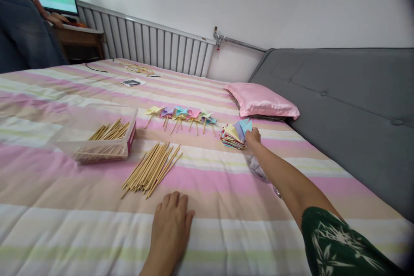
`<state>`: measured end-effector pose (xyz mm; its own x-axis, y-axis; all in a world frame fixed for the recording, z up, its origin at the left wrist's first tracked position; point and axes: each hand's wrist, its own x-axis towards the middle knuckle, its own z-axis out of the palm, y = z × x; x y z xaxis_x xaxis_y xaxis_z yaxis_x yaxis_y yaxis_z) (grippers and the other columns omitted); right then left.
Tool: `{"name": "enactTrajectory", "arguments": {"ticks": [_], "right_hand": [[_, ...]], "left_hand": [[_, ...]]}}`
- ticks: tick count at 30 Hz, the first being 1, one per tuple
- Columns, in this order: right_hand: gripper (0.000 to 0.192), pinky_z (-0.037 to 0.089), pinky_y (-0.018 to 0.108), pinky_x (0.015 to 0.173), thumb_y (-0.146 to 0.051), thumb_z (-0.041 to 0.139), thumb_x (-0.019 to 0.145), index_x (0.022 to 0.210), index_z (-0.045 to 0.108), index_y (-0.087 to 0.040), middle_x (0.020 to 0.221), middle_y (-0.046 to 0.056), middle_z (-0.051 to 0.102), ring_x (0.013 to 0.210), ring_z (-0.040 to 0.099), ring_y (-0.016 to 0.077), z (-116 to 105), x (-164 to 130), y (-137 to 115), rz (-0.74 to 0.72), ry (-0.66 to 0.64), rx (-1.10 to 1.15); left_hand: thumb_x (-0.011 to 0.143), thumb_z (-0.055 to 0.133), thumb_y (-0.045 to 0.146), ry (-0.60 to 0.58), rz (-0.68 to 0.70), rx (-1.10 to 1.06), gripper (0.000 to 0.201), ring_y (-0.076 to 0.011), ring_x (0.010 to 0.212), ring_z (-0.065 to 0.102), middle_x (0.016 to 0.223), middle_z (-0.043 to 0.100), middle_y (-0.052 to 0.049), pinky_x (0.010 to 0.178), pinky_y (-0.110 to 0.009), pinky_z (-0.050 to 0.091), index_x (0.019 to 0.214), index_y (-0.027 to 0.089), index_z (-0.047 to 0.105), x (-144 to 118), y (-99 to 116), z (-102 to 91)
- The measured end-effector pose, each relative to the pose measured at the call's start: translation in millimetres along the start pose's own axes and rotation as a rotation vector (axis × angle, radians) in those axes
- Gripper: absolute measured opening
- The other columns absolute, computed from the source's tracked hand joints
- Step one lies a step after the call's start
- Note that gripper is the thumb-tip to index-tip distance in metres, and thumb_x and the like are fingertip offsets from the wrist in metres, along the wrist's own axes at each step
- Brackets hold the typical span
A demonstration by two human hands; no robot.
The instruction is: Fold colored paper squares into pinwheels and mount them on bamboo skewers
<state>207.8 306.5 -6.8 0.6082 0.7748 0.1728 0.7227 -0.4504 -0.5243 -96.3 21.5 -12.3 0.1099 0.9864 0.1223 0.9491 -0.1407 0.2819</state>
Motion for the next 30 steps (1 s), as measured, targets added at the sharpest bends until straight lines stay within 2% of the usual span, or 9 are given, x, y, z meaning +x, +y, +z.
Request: {"name": "enactTrajectory", "arguments": {"ticks": [3,8,13,19,23,26,30], "right_hand": [[0.031,0.048,0.04,0.079,-0.031,0.047,0.09,0.118,0.05,-0.017,0.107,0.008,0.059,0.092,0.059,0.0195,-4,-8,-4,-0.062,0.041,-0.036],[0.034,0.041,0.035,0.074,-0.014,0.038,0.088,0.119,0.047,-0.021,0.093,0.01,0.063,0.086,0.06,0.0223,-5,-20,-8,-0.208,0.063,-0.084],[0.034,0.04,0.031,0.067,-0.013,0.037,0.085,0.116,0.048,-0.02,0.091,0.011,0.064,0.082,0.06,0.023,-2,-20,-10,-0.23,0.083,-0.096],[0.036,0.04,0.027,0.066,-0.017,0.055,0.073,0.109,0.051,-0.02,0.093,0.008,0.065,0.084,0.059,0.0225,5,-18,-7,-0.289,0.087,-0.103],[0.04,0.04,0.028,0.069,-0.016,0.06,0.068,0.107,0.051,-0.019,0.095,0.008,0.062,0.085,0.057,0.0219,8,-18,-5,-0.331,0.101,-0.118],[0.052,0.041,0.029,0.075,-0.02,0.067,0.065,0.112,0.047,-0.018,0.104,0.009,0.057,0.094,0.053,0.0231,5,-18,-6,-0.384,0.133,-0.12],[0.074,0.039,0.032,0.086,-0.019,0.075,0.058,0.123,0.039,-0.019,0.117,0.012,0.047,0.111,0.041,0.0267,-4,-22,-8,-0.505,0.192,-0.104]], "left_hand": [[0.085,0.046,0.023,-0.015,-0.004,-0.005,0.023,-0.0274,0.098,0.052,0.103,0.06,-0.011,0.082,-0.04,0.04,0.099,0.016,0.063,1,0,-0.6],[0.085,0.045,0.022,-0.028,-0.009,-0.014,0.023,-0.0281,0.099,0.051,0.104,0.06,-0.012,0.081,-0.041,0.039,0.099,0.015,0.063,2,1,-2.1],[0.086,0.044,0.022,-0.024,-0.009,-0.02,0.025,-0.0282,0.099,0.051,0.104,0.06,-0.012,0.082,-0.041,0.039,0.101,0.015,0.062,1,1,-1.4],[0.085,0.046,0.022,-0.013,-0.016,-0.024,0.021,-0.0271,0.1,0.051,0.102,0.061,-0.012,0.082,-0.04,0.039,0.097,0.016,0.063,0,1,-1.8],[0.085,0.046,0.022,-0.004,-0.005,-0.015,0.021,-0.0272,0.099,0.052,0.102,0.061,-0.012,0.081,-0.04,0.04,0.096,0.016,0.062,1,1,-1.0],[0.085,0.045,0.022,-0.003,-0.005,-0.013,0.021,-0.0279,0.1,0.052,0.103,0.06,-0.012,0.082,-0.04,0.04,0.096,0.016,0.062,1,0,-0.7],[0.085,0.046,0.022,-0.017,-0.012,-0.01,0.021,-0.0277,0.1,0.052,0.103,0.06,-0.012,0.082,-0.04,0.04,0.096,0.017,0.062,0,1,-2.6]]}}
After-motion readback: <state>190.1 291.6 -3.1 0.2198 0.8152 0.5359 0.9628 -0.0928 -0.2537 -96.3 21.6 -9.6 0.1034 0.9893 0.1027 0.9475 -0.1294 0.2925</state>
